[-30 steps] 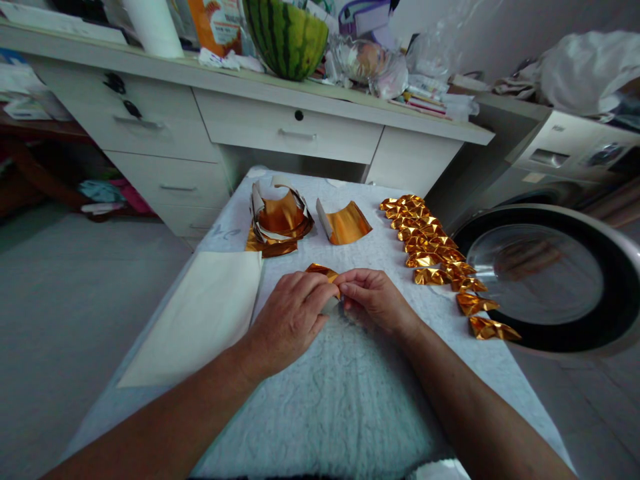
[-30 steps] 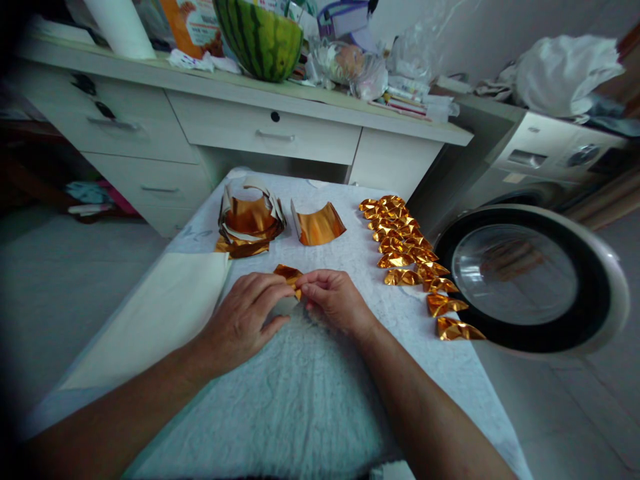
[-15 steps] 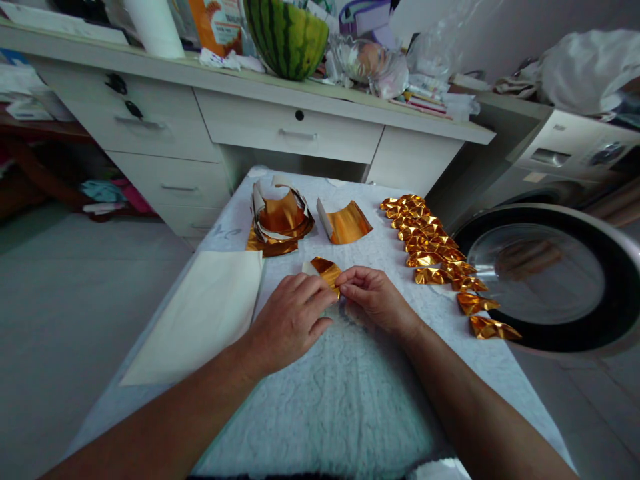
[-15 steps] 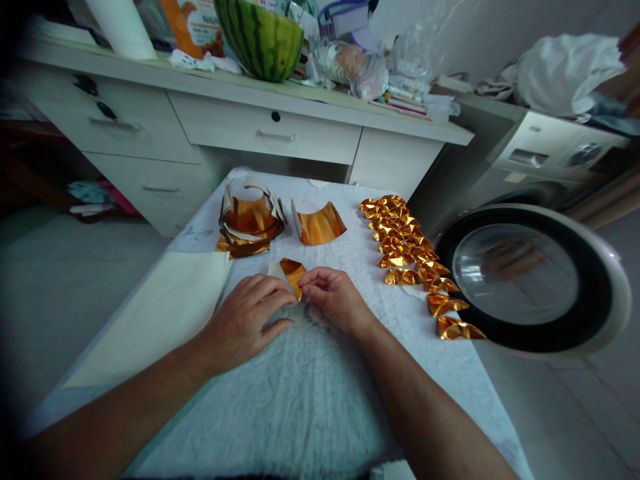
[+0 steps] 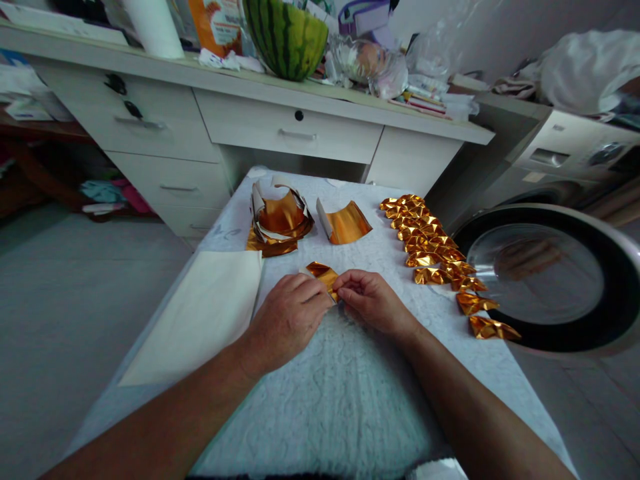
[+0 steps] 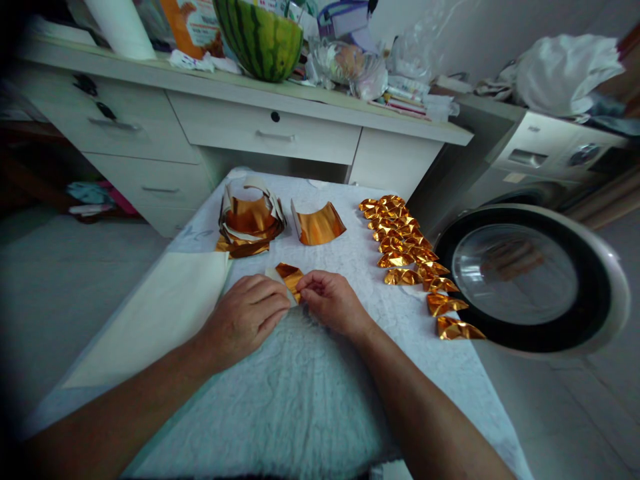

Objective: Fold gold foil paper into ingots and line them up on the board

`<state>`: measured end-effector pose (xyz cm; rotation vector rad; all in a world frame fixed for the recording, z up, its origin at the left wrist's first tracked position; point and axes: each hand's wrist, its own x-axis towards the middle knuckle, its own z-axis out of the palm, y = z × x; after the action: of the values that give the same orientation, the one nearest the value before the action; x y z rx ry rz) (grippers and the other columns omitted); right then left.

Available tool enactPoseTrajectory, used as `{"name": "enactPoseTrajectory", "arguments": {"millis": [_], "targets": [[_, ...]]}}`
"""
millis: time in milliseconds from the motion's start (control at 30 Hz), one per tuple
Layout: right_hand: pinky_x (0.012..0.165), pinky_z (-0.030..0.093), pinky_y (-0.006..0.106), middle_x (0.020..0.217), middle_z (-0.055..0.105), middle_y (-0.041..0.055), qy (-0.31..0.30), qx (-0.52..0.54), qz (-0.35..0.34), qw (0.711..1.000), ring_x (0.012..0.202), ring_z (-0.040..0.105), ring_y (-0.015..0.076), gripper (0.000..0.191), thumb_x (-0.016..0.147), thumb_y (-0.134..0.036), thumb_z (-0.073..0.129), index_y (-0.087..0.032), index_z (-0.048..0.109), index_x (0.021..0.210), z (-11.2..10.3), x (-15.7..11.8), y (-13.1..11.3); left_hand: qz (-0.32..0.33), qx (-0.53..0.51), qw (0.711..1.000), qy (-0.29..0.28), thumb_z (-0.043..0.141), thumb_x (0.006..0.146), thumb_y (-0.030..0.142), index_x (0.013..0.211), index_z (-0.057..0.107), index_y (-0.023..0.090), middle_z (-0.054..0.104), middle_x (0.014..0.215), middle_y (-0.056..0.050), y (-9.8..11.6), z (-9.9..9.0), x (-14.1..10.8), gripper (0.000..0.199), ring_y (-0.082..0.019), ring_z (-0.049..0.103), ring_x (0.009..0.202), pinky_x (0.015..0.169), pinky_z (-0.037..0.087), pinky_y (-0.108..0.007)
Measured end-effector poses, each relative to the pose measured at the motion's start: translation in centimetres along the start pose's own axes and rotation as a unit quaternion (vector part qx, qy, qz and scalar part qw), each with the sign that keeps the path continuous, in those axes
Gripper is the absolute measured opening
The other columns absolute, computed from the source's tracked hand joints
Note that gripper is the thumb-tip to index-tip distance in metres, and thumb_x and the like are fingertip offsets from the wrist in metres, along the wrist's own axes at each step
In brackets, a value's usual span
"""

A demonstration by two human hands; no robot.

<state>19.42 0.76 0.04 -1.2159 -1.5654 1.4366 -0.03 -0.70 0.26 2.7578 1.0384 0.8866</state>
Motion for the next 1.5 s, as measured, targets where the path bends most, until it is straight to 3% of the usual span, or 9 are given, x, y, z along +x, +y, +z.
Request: {"name": "enactPoseTrajectory", "arguments": {"millis": [133,267,433,633,967,1233,1500], "targets": [[0.064,0.043,0.022,0.075,0.065,-0.0008,0.007,-0.224,-0.103,0.969,0.068,0.058,0.0105,0.017,0.082,-0.008,0.054,-0.018,0.066,0.086,0.1,-0.2,-0.3,-0.012,-0.032,0.999,-0.031,0.048,0.095,0.018,0.083,0.061,0.017,0.063,0.080,-0.003,-0.2,0.4,-0.2,0.018,-0.018,0.057,0.078,0.074,0.045,-0.033],[0.072,0.044,0.023,0.083,0.066,0.0016,-0.006,-0.316,-0.159,0.935,0.079,0.060,0.0126,0.021,0.081,-0.002,0.056,-0.018,0.070,0.086,0.2,-0.4,-0.7,-0.035,-0.042,0.995,-0.085,0.054,0.091,0.016,0.082,0.061,0.018,0.063,0.081,-0.001,-0.4,0.6,-0.4,0.012,-0.017,0.058,0.079,0.074,0.046,-0.031],[0.074,0.044,0.023,0.087,0.063,0.0020,-0.024,-0.313,-0.180,0.932,0.083,0.059,0.0127,0.017,0.083,-0.005,0.059,-0.018,0.069,0.086,0.5,-0.5,-0.8,-0.089,-0.059,0.987,-0.124,0.057,0.089,0.016,0.082,0.060,0.019,0.061,0.083,-0.001,-0.5,0.5,-0.6,0.008,-0.017,0.058,0.081,0.073,0.046,-0.030],[0.074,0.043,0.023,0.084,0.062,0.0008,-0.043,-0.339,-0.176,0.923,0.081,0.057,0.0126,0.011,0.083,-0.008,0.061,-0.018,0.066,0.084,0.8,-0.7,-0.9,-0.107,-0.057,0.981,-0.150,0.059,0.088,0.019,0.082,0.061,0.018,0.058,0.085,-0.002,-0.4,0.4,-0.4,0.008,-0.018,0.057,0.083,0.072,0.045,-0.031],[0.078,0.042,0.025,0.090,0.061,0.0014,-0.044,-0.377,-0.154,0.912,0.086,0.057,0.0136,0.016,0.083,-0.007,0.055,-0.020,0.064,0.087,1.0,-0.8,-0.8,-0.108,-0.074,0.982,-0.138,0.052,0.090,0.016,0.085,0.064,0.018,0.058,0.091,-0.005,-0.8,-0.4,-0.3,0.014,-0.020,0.054,0.091,0.083,0.047,-0.035],[0.078,0.043,0.026,0.088,0.060,0.0018,-0.051,-0.366,-0.152,0.917,0.085,0.056,0.0148,0.028,0.073,0.000,0.047,-0.019,0.064,0.086,0.9,-0.8,-1.2,-0.123,-0.078,0.981,-0.128,0.047,0.093,0.016,0.086,0.063,0.018,0.059,0.090,-0.004,-0.7,-0.4,-0.3,0.018,-0.020,0.056,0.092,0.084,0.048,-0.035],[0.078,0.043,0.026,0.091,0.063,0.0035,-0.039,-0.342,-0.150,0.927,0.085,0.057,0.0145,0.021,0.087,-0.007,0.046,-0.018,0.063,0.092,0.9,-0.7,-1.2,-0.162,-0.085,0.975,-0.124,0.050,0.089,0.015,0.080,0.060,0.017,0.056,0.093,-0.005,-0.3,-0.3,0.0,0.014,-0.019,0.057,0.089,0.081,0.049,-0.034]]}}
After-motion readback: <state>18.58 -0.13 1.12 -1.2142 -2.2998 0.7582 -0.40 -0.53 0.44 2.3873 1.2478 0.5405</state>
